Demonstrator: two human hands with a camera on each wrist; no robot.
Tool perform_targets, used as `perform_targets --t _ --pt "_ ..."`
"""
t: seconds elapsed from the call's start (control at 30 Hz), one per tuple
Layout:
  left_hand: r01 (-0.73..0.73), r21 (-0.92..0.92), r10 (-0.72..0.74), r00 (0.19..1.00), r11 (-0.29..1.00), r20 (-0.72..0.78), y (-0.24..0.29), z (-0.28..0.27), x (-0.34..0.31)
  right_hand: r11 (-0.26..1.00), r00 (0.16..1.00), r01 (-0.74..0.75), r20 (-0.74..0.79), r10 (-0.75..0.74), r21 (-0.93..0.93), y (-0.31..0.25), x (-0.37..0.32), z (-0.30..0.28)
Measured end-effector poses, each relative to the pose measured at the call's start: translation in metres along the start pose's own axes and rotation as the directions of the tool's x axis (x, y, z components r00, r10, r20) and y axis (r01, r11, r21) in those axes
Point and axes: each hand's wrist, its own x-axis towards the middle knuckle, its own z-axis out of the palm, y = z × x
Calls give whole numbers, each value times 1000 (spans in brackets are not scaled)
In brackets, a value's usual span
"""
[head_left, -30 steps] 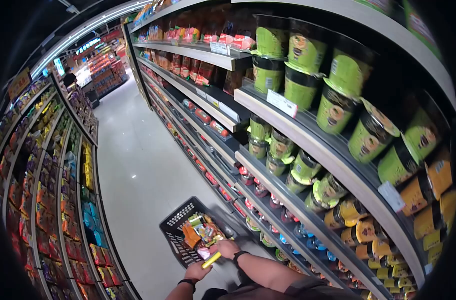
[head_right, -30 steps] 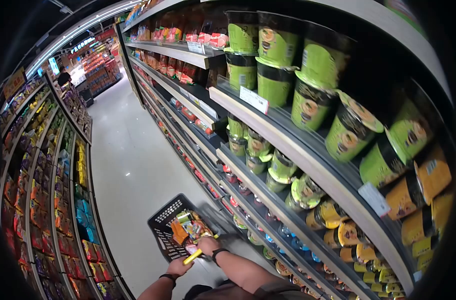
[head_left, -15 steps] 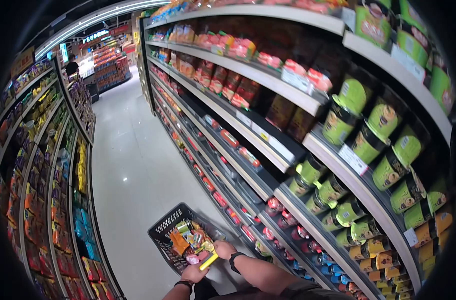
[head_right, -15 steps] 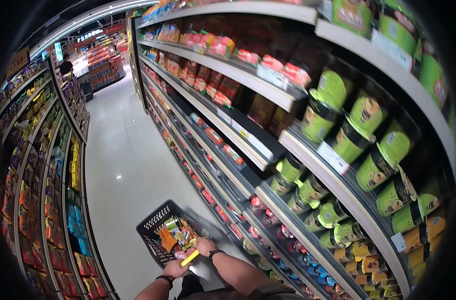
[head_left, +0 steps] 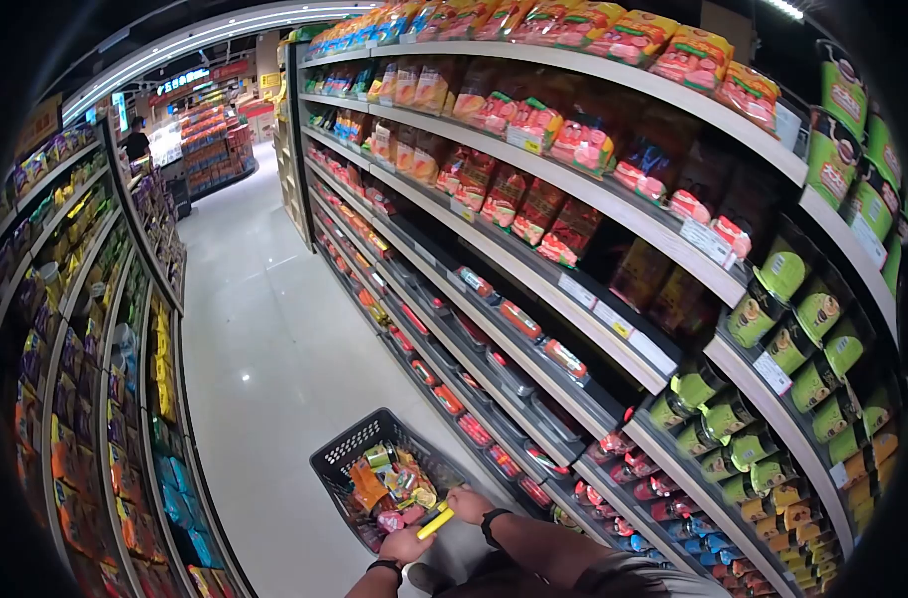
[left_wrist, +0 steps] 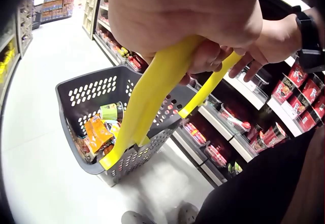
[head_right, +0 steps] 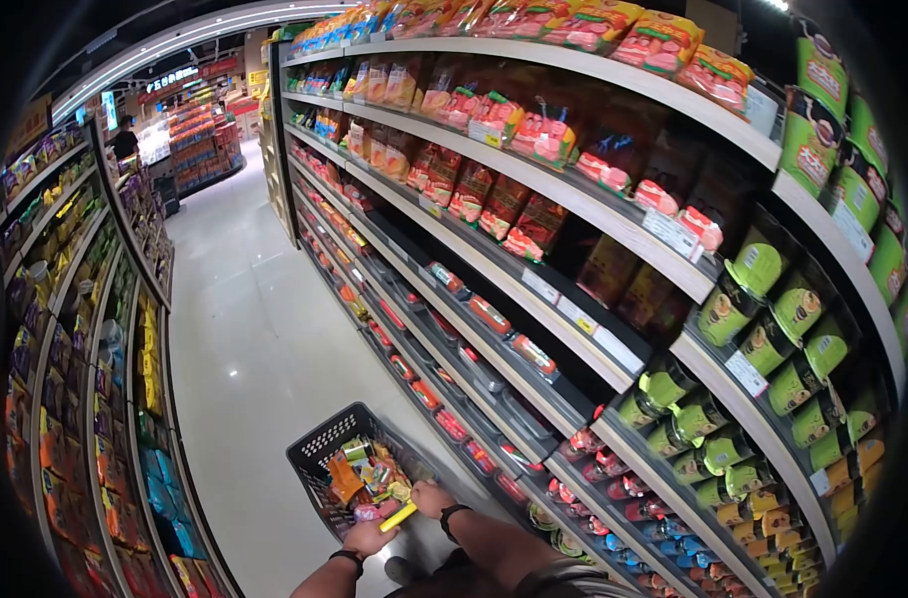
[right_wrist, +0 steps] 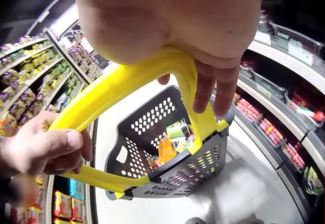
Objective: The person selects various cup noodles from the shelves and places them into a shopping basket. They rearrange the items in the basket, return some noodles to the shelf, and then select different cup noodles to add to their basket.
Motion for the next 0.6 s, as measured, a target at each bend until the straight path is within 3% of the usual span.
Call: perform_targets --t 0.2,0.43,0.5,0.6 --pt "23 93 -20 999 995 -33 -28 -54 34 998 995 -48 -86 50 27 -45 52 -2" --pt "88 166 -81 995 982 -51 -71 -117 88 997 990 26 -140 -16 68 -87 132 0" --pt "125 124 -119 991 984 -57 -83 -134 105 1000 999 -17 -47 17 14 -98 161 -3" --pt "141 71 -131 983 988 -128 -90 -162 121 998 996 9 -91 -3 64 -119 195 -8"
